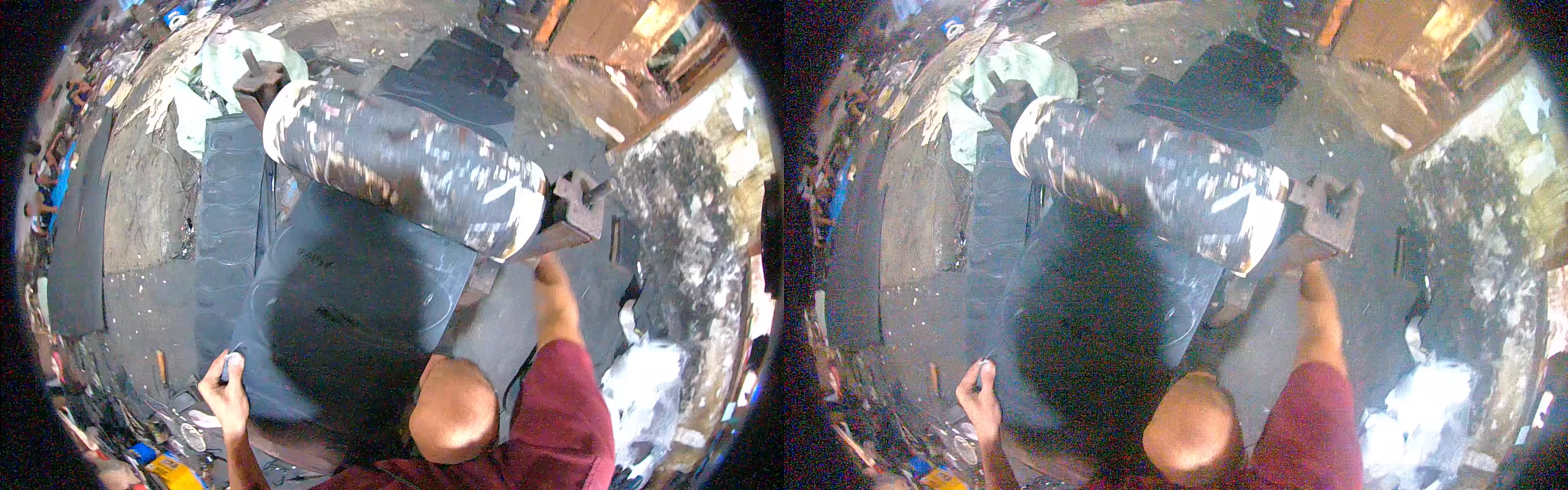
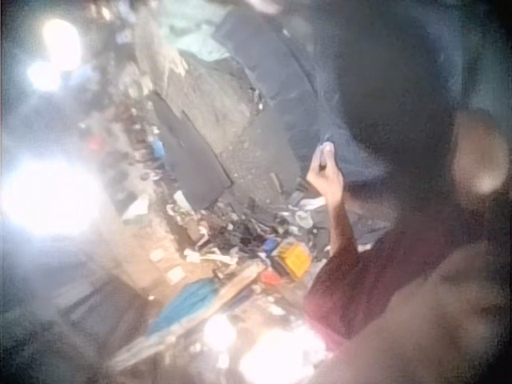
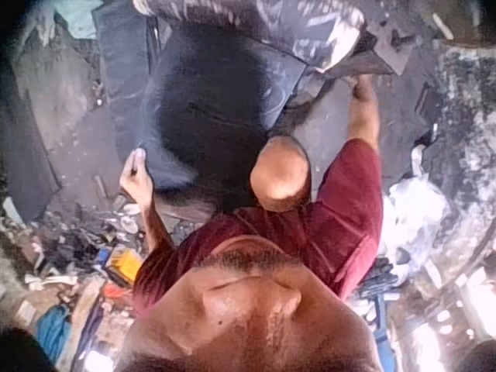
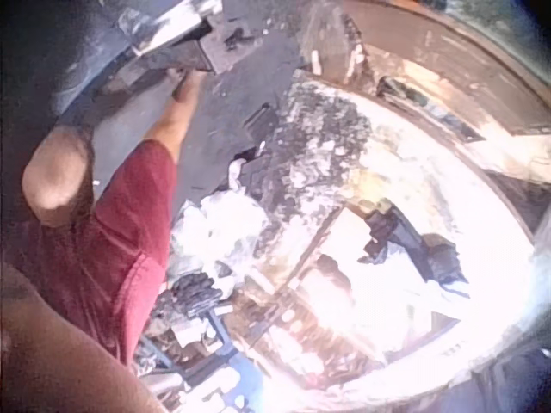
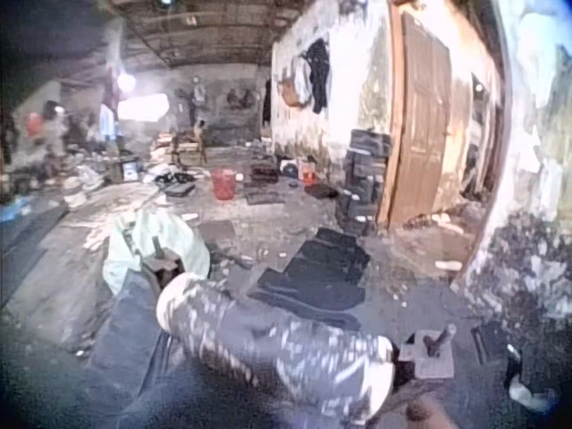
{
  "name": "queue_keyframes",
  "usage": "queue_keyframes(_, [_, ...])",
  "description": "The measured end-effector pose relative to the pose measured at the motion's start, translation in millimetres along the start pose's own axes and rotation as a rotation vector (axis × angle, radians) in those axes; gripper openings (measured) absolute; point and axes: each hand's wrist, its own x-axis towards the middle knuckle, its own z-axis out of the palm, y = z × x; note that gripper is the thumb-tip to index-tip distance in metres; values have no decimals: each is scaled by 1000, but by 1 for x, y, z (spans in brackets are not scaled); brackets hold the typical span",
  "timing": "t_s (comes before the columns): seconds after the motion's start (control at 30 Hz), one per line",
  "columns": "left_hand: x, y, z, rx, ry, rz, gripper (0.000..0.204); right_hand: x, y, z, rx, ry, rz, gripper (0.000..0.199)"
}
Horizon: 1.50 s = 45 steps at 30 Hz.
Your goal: The person cuts a large black rubber sheet into smaller rectangular pieces using a machete while sitting on the floor. He then feeds the cut pieces through a manual roller machine to flatten or emboss them.
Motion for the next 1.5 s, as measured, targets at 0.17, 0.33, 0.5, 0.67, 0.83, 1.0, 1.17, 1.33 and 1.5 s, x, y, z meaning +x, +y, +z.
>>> queue_keyframes(0.17, [44,43,66,0,-64,161,29,-227,-56,50,202,-9,-286,30])
queue_keyframes(0.33, [71,73,87,88,-67,210,40,-324,-114,-206,190,-532,-163,34])
queue_keyframes(0.5, [94,82,144,31,-63,379,40,-268,-78,-351,77,120,-147,14])
queue_keyframes(0.67, [84,75,165,25,-89,304,39,-206,-52,-371,-85,447,-158,23])
queue_keyframes(0.83, [13,-27,118,-38,-161,86,22,-171,-54,-350,-379,1123,-225,33])
queue_keyframes(1.0, [27,70,103,67,154,229,35,-76,-16,-338,-381,1340,-210,23])
queue_keyframes(1.17, [55,136,131,104,72,156,41,76,33,-261,-206,841,11,24])
queue_keyframes(1.33, [94,123,176,-151,275,290,31,129,15,-143,-88,316,29,25])
queue_keyframes(1.5, [106,110,180,-281,492,312,28,50,-29,-14,-19,-76,-68,28])
